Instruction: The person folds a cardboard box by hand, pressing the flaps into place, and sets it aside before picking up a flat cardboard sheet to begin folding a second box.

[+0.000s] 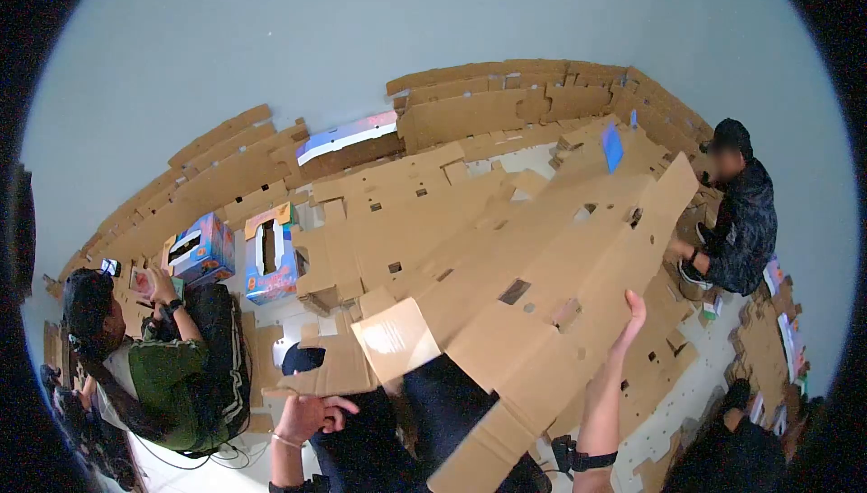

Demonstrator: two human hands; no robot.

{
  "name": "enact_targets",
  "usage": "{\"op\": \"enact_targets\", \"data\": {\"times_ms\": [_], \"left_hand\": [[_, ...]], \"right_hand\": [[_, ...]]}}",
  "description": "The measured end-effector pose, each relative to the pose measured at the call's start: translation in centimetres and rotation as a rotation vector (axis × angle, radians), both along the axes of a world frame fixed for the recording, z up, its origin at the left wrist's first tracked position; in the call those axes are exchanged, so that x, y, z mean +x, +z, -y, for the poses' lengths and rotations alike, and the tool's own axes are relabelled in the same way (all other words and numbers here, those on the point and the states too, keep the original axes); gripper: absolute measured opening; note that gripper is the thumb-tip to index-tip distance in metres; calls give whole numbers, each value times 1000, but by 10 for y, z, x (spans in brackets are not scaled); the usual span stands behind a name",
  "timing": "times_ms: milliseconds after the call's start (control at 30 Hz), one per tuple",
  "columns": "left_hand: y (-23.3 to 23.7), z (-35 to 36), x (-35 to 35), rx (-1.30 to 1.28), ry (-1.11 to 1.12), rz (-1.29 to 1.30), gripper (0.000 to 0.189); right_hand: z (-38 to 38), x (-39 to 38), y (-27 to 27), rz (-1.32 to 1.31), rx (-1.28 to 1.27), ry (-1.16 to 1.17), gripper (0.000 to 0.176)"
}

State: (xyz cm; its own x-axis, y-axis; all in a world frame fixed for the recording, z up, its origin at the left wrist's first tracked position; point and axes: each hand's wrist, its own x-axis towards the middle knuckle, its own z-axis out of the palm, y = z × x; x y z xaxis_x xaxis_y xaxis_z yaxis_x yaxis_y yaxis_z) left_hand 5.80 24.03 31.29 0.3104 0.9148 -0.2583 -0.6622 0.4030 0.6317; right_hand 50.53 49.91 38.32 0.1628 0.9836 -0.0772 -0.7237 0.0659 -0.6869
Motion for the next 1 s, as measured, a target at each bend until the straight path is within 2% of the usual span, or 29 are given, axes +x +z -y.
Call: {"op": "enact_targets", "data": {"times_ms": [67,100,133,200,233,267,333,367,433,467,533,567,633,667,733,767,833,867,933,1000], "left_hand": [[-1,-13,11,-128,150,79,100],[32,-28,33,-483,460,323,108],[24,-32,33,-442,444,356,106],[-22,-20,20,-19,102,671,90],[-12,-15,30,-194,221,541,74],[-24,-11,37,-203,313,284,49],[-28,0,55,-268,268,-30,34],[-26,5,62,-302,282,-26,33],[-42,20,72,-319,372,-19,28],[-24,18,80,-351,404,-39,29],[-14,22,88,-314,466,-79,25],[-11,21,90,-315,464,-75,25],[-7,20,92,-328,534,-102,21],[-6,20,90,-331,540,-104,21],[-3,26,81,-320,590,-273,19],[-1,31,74,-379,526,-257,21],[8,34,74,-394,549,-306,22],[12,33,76,-395,560,-357,24],[12,35,78,-375,572,-385,22],[18,35,84,-359,578,-403,21]], "right_hand": [[1,2,5,-27,15,-39,47],[1,9,4,-62,67,-16,45],[2,17,2,-95,114,7,44],[-1,38,-12,-63,84,53,44],[-4,52,-22,-30,53,97,44],[-7,71,-37,-28,50,92,44],[-9,101,-64,308,-126,164,45],[0,94,-61,312,-132,161,45],[12,80,-55,573,-428,152,61],[20,84,-65,579,-436,148,61],[39,93,-91,689,-550,274,79],[49,81,-77,693,-552,272,79],[84,39,-34,649,-647,266,92],[89,31,-29,649,-648,274,92],[95,19,-30,592,-722,256,51],[98,22,-41,595,-725,271,51],[113,42,-78,347,-709,562,54],[121,51,-101,344,-719,559,54],[144,71,-137,548,-833,531,72],[148,31,-79,519,-789,529,75]]}}
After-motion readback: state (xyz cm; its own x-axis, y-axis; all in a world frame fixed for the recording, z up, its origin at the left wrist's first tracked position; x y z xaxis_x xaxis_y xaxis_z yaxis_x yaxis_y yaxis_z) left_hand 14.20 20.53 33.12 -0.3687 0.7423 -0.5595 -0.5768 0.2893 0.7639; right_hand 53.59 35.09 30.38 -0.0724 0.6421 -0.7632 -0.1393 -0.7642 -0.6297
